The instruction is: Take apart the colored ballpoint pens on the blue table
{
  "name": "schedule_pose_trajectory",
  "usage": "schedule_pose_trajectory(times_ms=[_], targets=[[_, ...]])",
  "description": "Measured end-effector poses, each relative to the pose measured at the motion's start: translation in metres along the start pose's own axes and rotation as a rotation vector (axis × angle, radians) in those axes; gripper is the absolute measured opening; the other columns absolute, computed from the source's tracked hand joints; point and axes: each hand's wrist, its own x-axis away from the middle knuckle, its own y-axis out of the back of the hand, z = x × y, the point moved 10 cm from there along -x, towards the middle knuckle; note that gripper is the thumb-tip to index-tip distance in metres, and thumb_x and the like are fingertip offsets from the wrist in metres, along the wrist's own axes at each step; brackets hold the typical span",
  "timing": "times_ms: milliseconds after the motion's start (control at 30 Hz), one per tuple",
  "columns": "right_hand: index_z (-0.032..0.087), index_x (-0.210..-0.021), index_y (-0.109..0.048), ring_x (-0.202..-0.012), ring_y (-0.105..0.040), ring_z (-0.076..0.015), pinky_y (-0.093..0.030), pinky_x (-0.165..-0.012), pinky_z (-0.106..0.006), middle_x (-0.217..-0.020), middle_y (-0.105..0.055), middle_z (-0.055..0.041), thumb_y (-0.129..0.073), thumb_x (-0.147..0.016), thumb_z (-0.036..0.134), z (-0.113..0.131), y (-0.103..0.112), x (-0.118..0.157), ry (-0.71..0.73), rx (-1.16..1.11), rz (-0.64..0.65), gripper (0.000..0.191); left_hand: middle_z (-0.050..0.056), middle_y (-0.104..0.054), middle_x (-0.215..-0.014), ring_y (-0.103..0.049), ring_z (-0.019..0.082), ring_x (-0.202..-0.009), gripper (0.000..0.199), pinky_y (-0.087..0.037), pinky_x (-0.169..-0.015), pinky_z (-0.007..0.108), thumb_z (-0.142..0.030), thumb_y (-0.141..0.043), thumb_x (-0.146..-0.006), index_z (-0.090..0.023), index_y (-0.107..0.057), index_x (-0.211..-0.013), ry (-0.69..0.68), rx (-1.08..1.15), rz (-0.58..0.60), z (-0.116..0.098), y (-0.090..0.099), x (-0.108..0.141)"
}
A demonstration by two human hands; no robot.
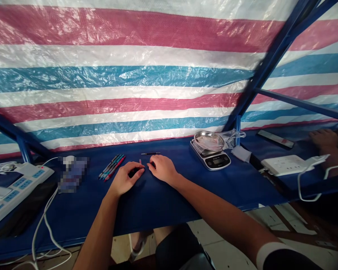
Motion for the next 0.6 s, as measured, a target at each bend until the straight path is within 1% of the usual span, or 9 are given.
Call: schedule_pose_trajectory(times_ms=[67,200,333,467,600], targets=[[0.023,-0.098,-0.072,-0.088,-0.070,-0.0249,-0.049,-0.078,-0.035,-0.095,-0.077,-0.0081,-0.068,-0.102,0.029,0.003,0.001,0.002,0.011,-0.006,-0.004,0.008,0.009,-0.079,-0.120,-0.074,0.029,-0.104,0.032,-0.058,-0.080,0.038,-0.053,-0.066,-0.102,-0.028,-0.081,-0.116,0.008,0.040,0.047,-0.003,-0.004,0.001],[0.022,-0.099,-0.072,-0.089,-0.069,-0.0243,-0.050,-0.080,-0.035,-0.092,-0.076,-0.0069,-0.065,-0.103,0.026,0.005,0.002,0.003,0.021,-0.053,-0.003,0.009,0.011,-0.080,-0.119,-0.073,0.031,-0.113,0.036,-0.059,-0.096,0.043,-0.053,-0.061,-0.105,-0.026,-0.083,-0.115,-0.054,0.127,0.122,-0.012,-0.012,0.003],[0.022,-0.103,-0.072,-0.089,-0.069,-0.0244,-0.050,-0.082,-0.035,-0.091,-0.076,-0.0068,-0.066,-0.103,0.026,0.004,-0.001,0.003,0.027,-0.085,0.004,0.008,0.011,-0.079,-0.124,-0.074,0.032,-0.115,0.036,-0.059,-0.098,0.043,-0.052,-0.062,-0.105,-0.026,-0.083,-0.119,-0.054,0.152,0.112,-0.010,-0.011,0.003],[0.021,-0.115,-0.071,-0.093,-0.070,-0.0246,-0.050,-0.086,-0.035,-0.101,-0.077,-0.0089,-0.061,-0.106,0.023,0.001,-0.002,0.002,0.008,-0.073,-0.009,0.014,0.011,-0.077,-0.133,-0.072,0.033,-0.124,0.037,-0.057,-0.109,0.047,-0.052,-0.064,-0.104,-0.026,-0.082,-0.123,-0.040,0.169,0.096,-0.010,-0.012,0.002],[0.019,-0.123,-0.068,-0.102,-0.070,-0.0256,-0.050,-0.091,-0.037,-0.107,-0.076,-0.0108,-0.055,-0.107,0.020,-0.002,-0.004,0.002,-0.005,-0.051,-0.007,0.020,0.012,-0.073,-0.143,-0.067,0.034,-0.134,0.040,-0.053,-0.116,0.049,-0.052,-0.067,-0.102,-0.026,-0.080,-0.129,-0.035,0.174,0.118,-0.011,-0.017,0.001]])
